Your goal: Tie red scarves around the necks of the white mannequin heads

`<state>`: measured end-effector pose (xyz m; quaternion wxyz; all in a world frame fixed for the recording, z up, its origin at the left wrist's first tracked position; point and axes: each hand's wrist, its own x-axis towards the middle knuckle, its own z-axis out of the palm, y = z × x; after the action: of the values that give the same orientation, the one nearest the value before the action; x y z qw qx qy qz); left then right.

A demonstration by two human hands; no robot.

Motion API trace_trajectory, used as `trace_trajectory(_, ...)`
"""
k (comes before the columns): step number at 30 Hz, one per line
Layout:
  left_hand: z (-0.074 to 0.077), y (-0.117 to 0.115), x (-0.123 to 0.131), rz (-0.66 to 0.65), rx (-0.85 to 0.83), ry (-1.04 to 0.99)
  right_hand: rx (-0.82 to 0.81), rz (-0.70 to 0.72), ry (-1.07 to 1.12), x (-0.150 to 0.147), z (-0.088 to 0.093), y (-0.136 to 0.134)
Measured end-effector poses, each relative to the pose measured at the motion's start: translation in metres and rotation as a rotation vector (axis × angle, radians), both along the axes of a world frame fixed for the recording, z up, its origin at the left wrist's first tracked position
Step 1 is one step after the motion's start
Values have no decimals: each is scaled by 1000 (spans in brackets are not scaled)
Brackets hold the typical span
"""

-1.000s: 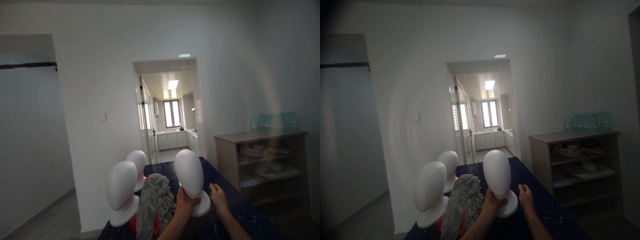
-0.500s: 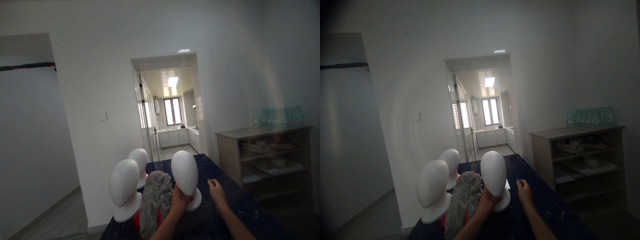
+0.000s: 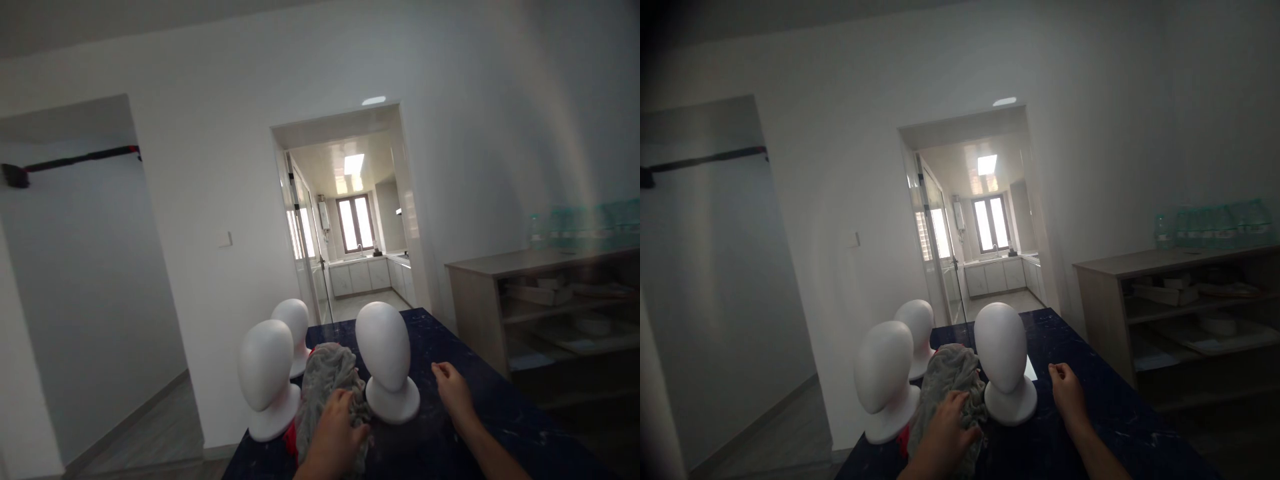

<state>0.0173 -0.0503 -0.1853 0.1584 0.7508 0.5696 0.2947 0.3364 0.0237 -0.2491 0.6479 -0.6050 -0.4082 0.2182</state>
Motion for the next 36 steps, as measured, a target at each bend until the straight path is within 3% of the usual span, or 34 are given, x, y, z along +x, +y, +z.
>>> trace_trajectory(3,9,-26,-51,213,100,332,-47,6,-56,1,1,-1)
trace_trajectory(6,2,-36,-82,313,14,466,-54,-31,-72,2,2,-2)
trace_trajectory(11,-9,-31,-98,275,-52,429,-76,-94,-30,6,6,-8)
trace_trajectory(15,8,-25,-111,282,26,368,-94,-96,-65,13,12,-16)
trace_trajectory(19,28,-16,-120,253,68,79,-58,-192,-52,21,30,-29)
trace_trajectory(22,29,-6,-118,182,-53,-396,61,-313,-72,13,60,-51)
trace_trajectory(24,23,0,-114,168,-179,-716,194,-315,-122,-5,86,-76)
trace_trajectory(26,18,3,-111,145,-256,-952,313,-194,-191,-33,109,-104)
trace_trajectory(29,19,4,-108,94,-258,-1095,326,198,-369,-85,123,-137)
trace_trajectory(32,32,4,-104,97,-232,-1109,209,596,-486,-139,103,-142)
trace_trajectory(34,41,4,-100,108,-219,-1093,119,702,-441,-171,79,-129)
trace_trajectory(36,45,4,-96,113,-203,-1060,-41,800,-224,-200,56,-110)
